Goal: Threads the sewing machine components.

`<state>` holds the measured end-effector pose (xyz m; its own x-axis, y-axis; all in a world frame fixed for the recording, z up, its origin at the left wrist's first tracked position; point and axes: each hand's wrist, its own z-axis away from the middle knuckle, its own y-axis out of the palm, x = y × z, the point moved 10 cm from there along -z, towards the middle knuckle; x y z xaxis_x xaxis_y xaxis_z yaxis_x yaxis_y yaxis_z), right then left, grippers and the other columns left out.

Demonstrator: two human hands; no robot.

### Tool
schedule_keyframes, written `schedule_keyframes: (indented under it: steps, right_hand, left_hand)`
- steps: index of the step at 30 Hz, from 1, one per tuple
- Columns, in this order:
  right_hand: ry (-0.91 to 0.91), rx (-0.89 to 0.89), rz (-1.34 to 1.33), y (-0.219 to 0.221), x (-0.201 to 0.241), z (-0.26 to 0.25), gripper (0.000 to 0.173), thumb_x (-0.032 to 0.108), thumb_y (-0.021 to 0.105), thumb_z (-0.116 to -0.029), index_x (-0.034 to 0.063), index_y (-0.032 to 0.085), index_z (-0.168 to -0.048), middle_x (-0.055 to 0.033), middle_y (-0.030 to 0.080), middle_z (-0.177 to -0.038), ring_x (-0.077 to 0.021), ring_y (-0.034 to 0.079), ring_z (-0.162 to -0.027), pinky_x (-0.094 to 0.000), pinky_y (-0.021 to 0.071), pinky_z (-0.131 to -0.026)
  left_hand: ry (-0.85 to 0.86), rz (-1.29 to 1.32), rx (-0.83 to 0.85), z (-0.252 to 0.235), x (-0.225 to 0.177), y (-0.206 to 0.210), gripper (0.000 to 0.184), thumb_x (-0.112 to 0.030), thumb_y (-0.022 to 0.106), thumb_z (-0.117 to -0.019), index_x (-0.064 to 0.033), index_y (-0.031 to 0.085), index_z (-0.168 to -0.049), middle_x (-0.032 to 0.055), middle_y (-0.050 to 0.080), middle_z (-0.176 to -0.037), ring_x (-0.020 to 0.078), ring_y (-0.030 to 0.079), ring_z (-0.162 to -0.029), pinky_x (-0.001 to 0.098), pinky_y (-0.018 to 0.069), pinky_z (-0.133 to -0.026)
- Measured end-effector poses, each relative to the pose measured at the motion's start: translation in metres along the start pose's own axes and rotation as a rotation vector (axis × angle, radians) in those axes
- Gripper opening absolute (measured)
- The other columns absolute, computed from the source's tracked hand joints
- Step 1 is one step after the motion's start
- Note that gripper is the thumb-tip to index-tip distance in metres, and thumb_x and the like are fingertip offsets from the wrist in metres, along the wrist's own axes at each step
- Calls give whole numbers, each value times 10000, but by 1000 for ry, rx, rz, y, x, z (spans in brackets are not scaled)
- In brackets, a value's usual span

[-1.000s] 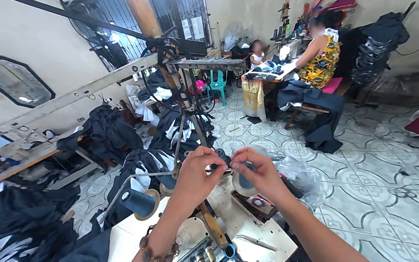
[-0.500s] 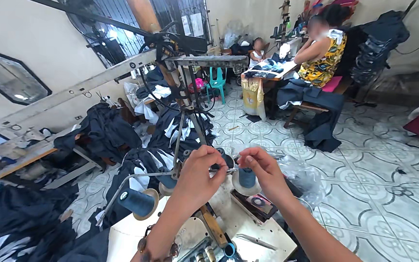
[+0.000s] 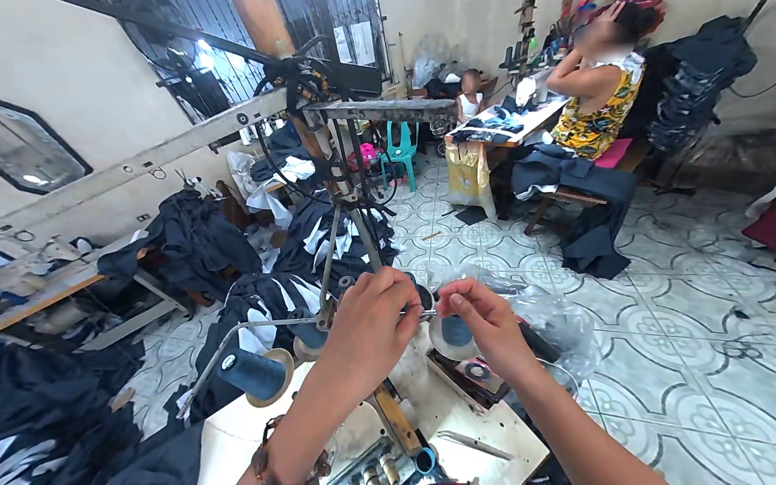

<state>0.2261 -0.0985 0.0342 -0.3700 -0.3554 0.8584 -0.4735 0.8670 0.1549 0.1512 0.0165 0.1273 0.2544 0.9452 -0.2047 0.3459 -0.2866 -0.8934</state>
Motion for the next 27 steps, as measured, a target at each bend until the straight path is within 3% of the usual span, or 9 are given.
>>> schedule_keyframes:
  steps: [15, 27]
  right_hand:
    - [-3, 1, -2, 1, 2, 3, 176, 52, 472, -1034, 48, 647, -1049, 66, 690, -917, -16, 679, -872, -219, 577, -851]
    - [-10, 37, -8, 6, 2, 4, 171, 54, 484, -1031, 43, 655, -1032, 68, 688, -905, -9, 671, -862, -209, 570, -838]
  left_hand:
    - [71, -166, -72, -1, -14, -2, 142, -187, 648, -966, -94, 742, -913, 64, 701, -1059, 265, 665, -967, 438, 553, -800]
    - [48, -69, -32, -2, -7, 2, 168, -215, 638, -983, -102, 756, -946, 56, 702, -1071, 249, 664, -985, 442, 551, -831]
